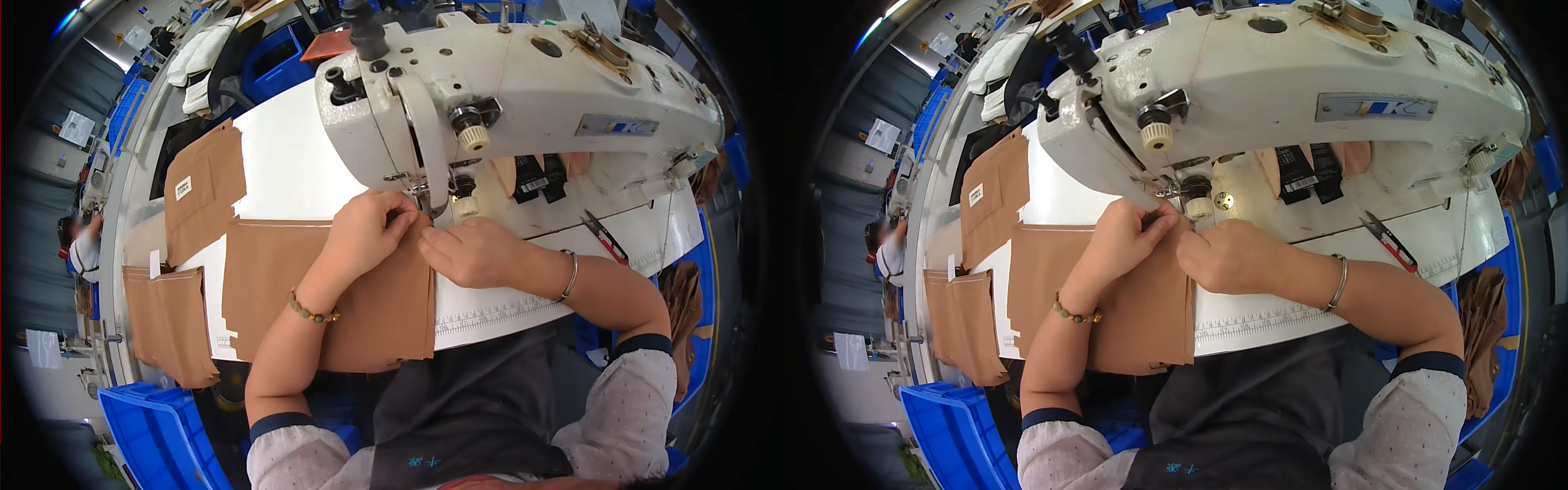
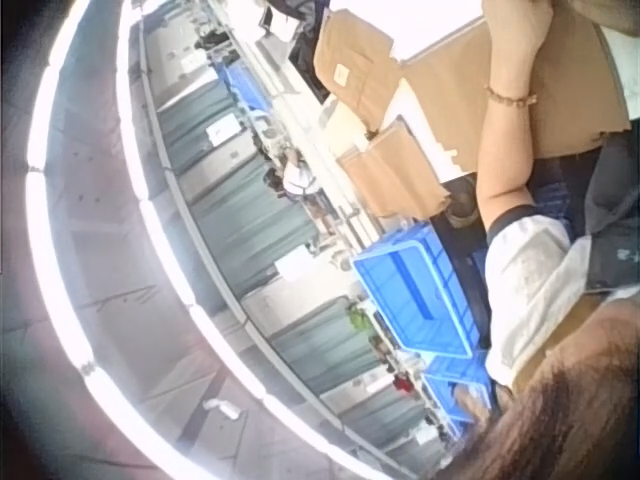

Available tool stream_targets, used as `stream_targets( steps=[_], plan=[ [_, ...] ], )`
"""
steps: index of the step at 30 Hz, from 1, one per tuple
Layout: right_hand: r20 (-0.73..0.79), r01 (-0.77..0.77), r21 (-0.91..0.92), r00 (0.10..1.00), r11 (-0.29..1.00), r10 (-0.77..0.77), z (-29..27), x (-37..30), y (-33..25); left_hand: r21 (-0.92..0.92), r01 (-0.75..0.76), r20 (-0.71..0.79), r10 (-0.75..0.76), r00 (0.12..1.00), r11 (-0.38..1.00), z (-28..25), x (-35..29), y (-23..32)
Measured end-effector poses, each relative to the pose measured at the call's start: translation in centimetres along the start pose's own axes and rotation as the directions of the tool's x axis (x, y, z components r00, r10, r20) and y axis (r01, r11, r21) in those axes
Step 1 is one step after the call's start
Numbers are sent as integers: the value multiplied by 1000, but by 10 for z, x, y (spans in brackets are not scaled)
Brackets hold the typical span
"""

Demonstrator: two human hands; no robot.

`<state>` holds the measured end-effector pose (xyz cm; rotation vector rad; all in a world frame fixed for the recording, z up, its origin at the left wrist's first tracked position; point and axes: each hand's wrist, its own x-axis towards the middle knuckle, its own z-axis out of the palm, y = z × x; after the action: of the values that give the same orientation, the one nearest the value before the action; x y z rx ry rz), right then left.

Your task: Sewing pieces of brown leather-like material together using an industrial sewing machine.

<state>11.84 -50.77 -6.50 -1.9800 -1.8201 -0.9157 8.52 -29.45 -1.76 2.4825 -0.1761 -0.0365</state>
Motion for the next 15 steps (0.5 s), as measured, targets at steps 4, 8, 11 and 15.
stream_targets(
  steps=[4, 8, 11, 15],
  plan=[
    [18, -51, 55, 999, 997, 50, -5, 2, 1, 25, -15, -79, 17, 997, 1000, 0, -2, 7],
    [38, -78, 72, 996, 994, 76, -12, 5, 2, 31, -96, -145, 99, 984, 995, 5, -1, 0],
    [24, -76, 41, 997, 996, 75, -14, 7, 4, 33, -113, -154, 117, 981, 993, 5, 1, -1],
    [51, -120, 17, 992, 993, 119, -11, 4, 3, 117, -75, -132, 90, 987, 990, 3, 5, 3]
  ],
)
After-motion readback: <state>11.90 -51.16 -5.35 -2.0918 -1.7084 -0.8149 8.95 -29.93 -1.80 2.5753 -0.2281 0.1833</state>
